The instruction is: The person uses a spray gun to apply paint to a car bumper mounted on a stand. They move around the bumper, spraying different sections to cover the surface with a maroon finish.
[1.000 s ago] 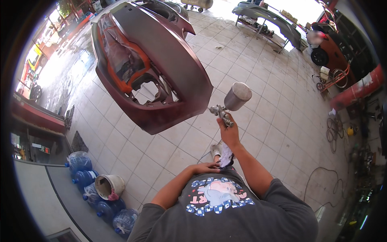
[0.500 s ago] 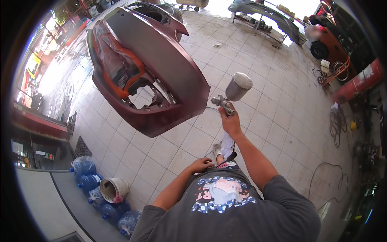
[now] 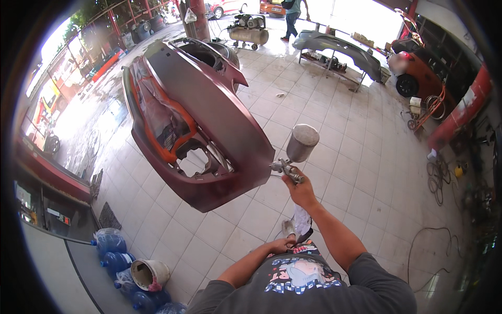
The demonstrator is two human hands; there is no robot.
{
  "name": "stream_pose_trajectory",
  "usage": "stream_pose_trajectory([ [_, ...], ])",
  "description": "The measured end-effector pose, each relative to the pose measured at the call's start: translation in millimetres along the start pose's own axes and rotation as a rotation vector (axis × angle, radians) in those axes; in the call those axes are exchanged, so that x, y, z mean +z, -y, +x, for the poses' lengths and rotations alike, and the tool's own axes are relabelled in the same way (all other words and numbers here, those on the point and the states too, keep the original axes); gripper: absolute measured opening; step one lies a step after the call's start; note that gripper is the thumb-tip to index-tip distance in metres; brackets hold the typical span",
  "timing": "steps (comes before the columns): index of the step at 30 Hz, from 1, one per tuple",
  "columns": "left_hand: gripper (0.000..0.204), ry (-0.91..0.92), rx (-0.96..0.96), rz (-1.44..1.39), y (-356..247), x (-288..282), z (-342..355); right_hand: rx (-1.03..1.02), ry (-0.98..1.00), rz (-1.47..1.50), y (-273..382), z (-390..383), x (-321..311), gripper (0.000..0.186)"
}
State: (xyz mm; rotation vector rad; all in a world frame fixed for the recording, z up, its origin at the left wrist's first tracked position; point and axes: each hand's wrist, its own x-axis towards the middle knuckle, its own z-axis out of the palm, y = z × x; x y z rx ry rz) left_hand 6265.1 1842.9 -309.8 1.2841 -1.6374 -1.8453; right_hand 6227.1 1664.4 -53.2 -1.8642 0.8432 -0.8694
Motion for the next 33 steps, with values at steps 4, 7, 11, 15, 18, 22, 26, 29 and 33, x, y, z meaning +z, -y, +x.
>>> stream_pose_trajectory([
  [4,0.062,-0.059,-0.084,-0.014,-24,-10,-16,-0.008,-0.158,-0.174,-22,26,-32,0.038],
  [7,0.056,-0.152,-0.056,0.112,-6,-22,-37,0.089,-0.215,-0.211,-26,37,-41,0.045],
  [11,0.052,-0.278,-0.249,0.132,46,-21,-72,-0.005,-0.200,-0.165,-6,34,-33,0.045],
  [15,0.051,-0.382,-0.374,0.308,75,-4,-109,-0.033,-0.063,-0.037,24,13,-12,0.043],
  [18,0.047,-0.335,-0.443,0.279,55,-4,-125,0.065,0.030,0.070,32,-5,-1,0.039],
  [22,0.043,-0.410,-0.385,0.326,51,8,-131,0.347,0.283,0.230,55,-2,-8,0.036],
  [26,0.041,-0.470,-0.254,0.339,39,5,-123,0.129,0.142,0.076,50,19,-17,0.033],
  [29,0.038,-0.518,-0.162,0.315,23,-2,-114,0.042,0.018,-0.076,36,43,-27,0.033],
  [33,0.035,-0.577,-0.057,0.302,9,-7,-110,-0.014,-0.092,-0.204,28,63,-34,0.039],
])
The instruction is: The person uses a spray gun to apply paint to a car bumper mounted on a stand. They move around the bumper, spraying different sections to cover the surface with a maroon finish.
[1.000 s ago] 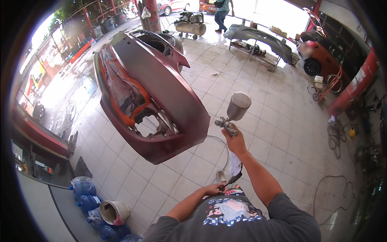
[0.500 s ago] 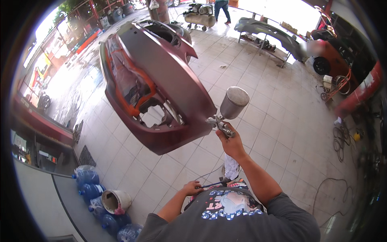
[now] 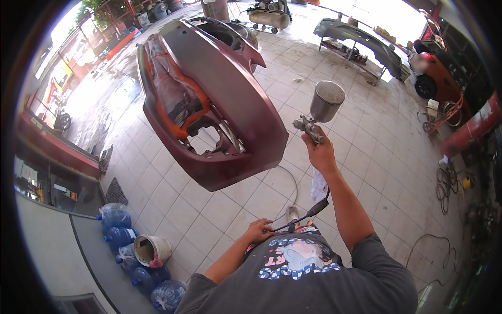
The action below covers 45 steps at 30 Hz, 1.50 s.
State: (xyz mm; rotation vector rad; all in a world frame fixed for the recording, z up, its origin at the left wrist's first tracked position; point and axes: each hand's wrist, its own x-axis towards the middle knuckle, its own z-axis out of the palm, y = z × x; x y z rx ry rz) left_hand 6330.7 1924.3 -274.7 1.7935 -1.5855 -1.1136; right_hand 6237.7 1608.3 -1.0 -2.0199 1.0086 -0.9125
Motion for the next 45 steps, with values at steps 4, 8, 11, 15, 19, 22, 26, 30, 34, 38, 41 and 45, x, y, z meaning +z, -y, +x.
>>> stream_pose_trajectory([
  [4,0.032,0.008,0.006,0.033,2,-10,-7,-0.015,-0.075,-0.009,5,2,11,0.046],
  [8,0.030,0.010,-0.160,-0.145,28,4,-32,-0.076,0.019,0.172,16,-12,33,0.047],
  [11,0.031,-0.027,-0.070,0.023,37,1,-47,-0.055,0.166,0.271,49,-28,32,0.043],
  [15,0.032,-0.004,-0.145,-0.024,23,-9,-48,0.318,0.472,0.457,78,-27,16,0.035],
  [19,0.024,-0.003,-0.043,-0.002,9,-17,-34,-0.008,0.227,0.299,47,-14,24,0.036],
  [22,0.027,-0.047,-0.004,-0.027,2,-13,-27,-0.101,0.120,0.173,45,3,10,0.038],
  [26,0.026,-0.040,0.007,-0.171,-12,-11,-18,-0.021,0.004,-0.008,35,20,1,0.045],
  [30,0.024,-0.023,0.016,-0.207,-19,-14,-18,0.007,-0.015,-0.030,51,17,1,0.051],
  [34,0.024,-0.018,0.019,-0.181,-14,-15,-26,-0.071,0.083,0.143,61,6,17,0.048],
  [38,0.027,0.009,-0.012,-0.137,-9,-19,-36,-0.066,0.244,0.239,81,-14,26,0.044],
  [41,0.027,0.004,-0.025,-0.107,-7,-19,-42,0.201,0.444,0.369,96,-13,19,0.041],
  [45,0.026,-0.012,-0.016,-0.169,-13,-25,-41,0.070,0.317,0.303,81,9,26,0.040],
])
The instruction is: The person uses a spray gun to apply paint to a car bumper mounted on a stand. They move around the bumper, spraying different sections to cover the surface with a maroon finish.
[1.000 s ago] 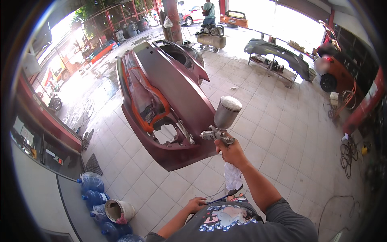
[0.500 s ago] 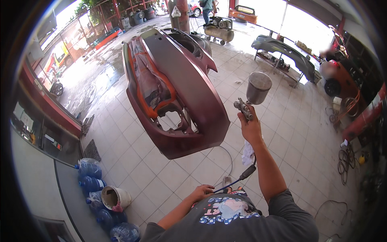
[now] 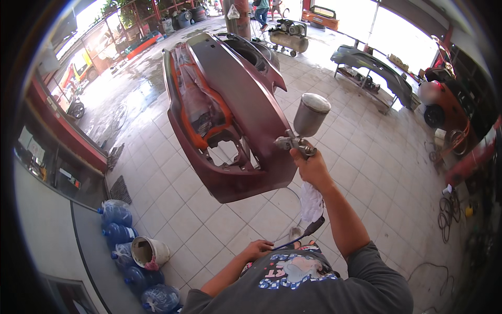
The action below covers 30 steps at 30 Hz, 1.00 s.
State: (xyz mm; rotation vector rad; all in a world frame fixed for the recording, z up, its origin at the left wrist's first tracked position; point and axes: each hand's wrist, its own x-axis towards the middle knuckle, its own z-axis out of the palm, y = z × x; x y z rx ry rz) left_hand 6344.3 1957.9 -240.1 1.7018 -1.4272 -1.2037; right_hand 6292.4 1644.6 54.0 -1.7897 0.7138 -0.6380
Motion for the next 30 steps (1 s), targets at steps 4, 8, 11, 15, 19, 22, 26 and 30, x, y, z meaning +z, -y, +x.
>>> stream_pose_trajectory([
  [4,0.022,-0.049,0.056,-0.096,-9,2,4,-0.129,-0.136,-0.133,-12,38,-10,0.042],
  [8,0.019,-0.061,0.068,-0.153,-40,-10,9,-0.138,-0.301,-0.257,-13,61,-18,0.047],
  [11,0.021,-0.058,0.089,-0.141,-44,-16,9,0.021,-0.344,-0.381,2,64,-9,0.051],
  [15,0.025,-0.082,0.090,-0.094,-30,-11,8,-0.153,-0.321,-0.288,-6,62,5,0.051],
  [19,0.026,-0.069,0.078,-0.069,-10,-8,4,-0.199,-0.167,-0.112,14,46,21,0.044],
  [22,0.026,-0.046,0.019,-0.126,-7,-6,-1,0.020,0.029,-0.031,38,32,22,0.040],
  [26,0.025,-0.054,0.029,-0.161,-18,-10,-2,0.207,0.135,0.063,43,43,15,0.039],
  [30,0.024,-0.074,0.062,-0.139,-38,-18,5,-0.087,-0.078,-0.040,8,78,11,0.040],
])
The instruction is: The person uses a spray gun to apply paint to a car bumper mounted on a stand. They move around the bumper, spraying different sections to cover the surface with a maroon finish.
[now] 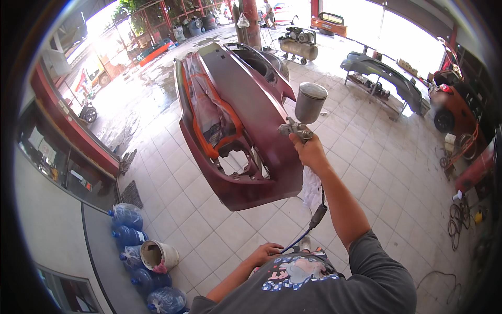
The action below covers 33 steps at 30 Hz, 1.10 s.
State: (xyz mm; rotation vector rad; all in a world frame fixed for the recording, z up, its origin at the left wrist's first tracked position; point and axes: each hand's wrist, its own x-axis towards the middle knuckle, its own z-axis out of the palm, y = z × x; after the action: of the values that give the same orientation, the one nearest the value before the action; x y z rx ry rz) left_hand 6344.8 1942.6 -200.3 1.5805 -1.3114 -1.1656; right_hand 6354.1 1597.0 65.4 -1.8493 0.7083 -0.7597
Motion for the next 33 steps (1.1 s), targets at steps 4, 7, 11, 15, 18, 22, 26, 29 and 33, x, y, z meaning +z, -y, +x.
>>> stream_pose_trajectory([
  [4,0.025,-0.041,0.013,-0.043,-22,-2,6,-0.097,-0.129,-0.109,3,25,-6,0.043],
  [7,0.024,-0.054,0.000,-0.079,-45,-7,11,-0.064,-0.219,-0.239,8,36,-8,0.046],
  [11,0.021,-0.083,-0.012,-0.078,-45,-10,11,0.028,-0.194,-0.260,26,36,4,0.050],
  [15,0.022,-0.032,-0.022,-0.025,-42,-13,9,-0.132,-0.135,-0.090,9,40,18,0.044],
  [18,0.026,-0.044,-0.026,-0.027,-31,-12,1,-0.113,-0.006,-0.006,19,24,32,0.041],
  [22,0.024,-0.109,-0.057,-0.103,-25,-9,-7,0.267,0.249,0.174,61,14,27,0.036],
  [26,0.017,-0.122,-0.074,-0.143,-43,-14,1,-0.061,0.072,0.110,25,48,26,0.040],
  [29,0.019,-0.169,-0.113,-0.172,-69,-18,2,-0.098,-0.035,0.010,15,76,20,0.044],
  [33,0.022,-0.262,-0.116,-0.234,-78,-18,4,-0.062,-0.147,-0.178,17,100,11,0.049],
])
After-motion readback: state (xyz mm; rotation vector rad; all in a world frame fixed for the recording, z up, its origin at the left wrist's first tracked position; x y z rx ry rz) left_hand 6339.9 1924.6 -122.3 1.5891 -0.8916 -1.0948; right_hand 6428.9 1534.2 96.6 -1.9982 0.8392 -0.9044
